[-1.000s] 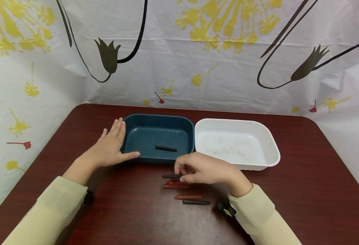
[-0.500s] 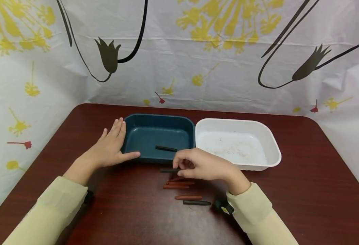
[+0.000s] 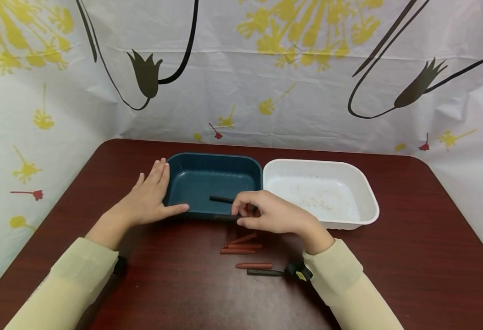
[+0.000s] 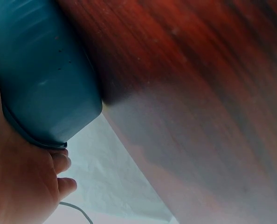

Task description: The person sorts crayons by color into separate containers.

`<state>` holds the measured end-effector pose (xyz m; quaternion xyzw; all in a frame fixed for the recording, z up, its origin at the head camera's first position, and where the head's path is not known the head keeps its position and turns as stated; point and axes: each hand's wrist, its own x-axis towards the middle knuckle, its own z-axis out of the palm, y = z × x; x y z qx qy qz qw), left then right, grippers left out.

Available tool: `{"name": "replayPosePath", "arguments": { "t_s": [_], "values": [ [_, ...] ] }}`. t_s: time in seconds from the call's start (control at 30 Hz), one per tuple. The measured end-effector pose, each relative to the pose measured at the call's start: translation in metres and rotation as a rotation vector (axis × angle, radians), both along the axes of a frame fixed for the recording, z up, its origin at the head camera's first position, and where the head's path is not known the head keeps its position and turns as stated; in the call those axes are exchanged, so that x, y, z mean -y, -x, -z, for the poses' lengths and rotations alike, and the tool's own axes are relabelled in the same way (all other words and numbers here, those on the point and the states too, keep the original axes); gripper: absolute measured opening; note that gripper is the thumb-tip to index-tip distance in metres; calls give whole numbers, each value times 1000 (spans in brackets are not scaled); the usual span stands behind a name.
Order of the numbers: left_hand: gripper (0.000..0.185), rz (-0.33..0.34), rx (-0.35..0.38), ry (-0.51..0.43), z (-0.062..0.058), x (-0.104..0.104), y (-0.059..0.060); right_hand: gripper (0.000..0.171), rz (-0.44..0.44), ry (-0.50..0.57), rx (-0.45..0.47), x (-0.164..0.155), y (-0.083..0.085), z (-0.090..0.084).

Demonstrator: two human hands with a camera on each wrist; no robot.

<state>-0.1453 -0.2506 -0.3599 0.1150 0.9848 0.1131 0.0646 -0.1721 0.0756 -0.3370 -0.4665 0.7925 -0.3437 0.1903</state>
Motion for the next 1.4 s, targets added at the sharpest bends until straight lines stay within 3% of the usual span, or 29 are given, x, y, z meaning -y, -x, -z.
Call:
{"name": "replayPosePath", "arguments": {
  "t_s": [0.8, 1.4],
  "values": [
    [121, -1, 11, 0, 3, 1, 3, 10, 82, 39, 24, 12, 24, 2],
    [122, -9, 1, -1, 2, 1, 1, 10, 118, 12, -53, 22, 39, 6]
  ]
}}
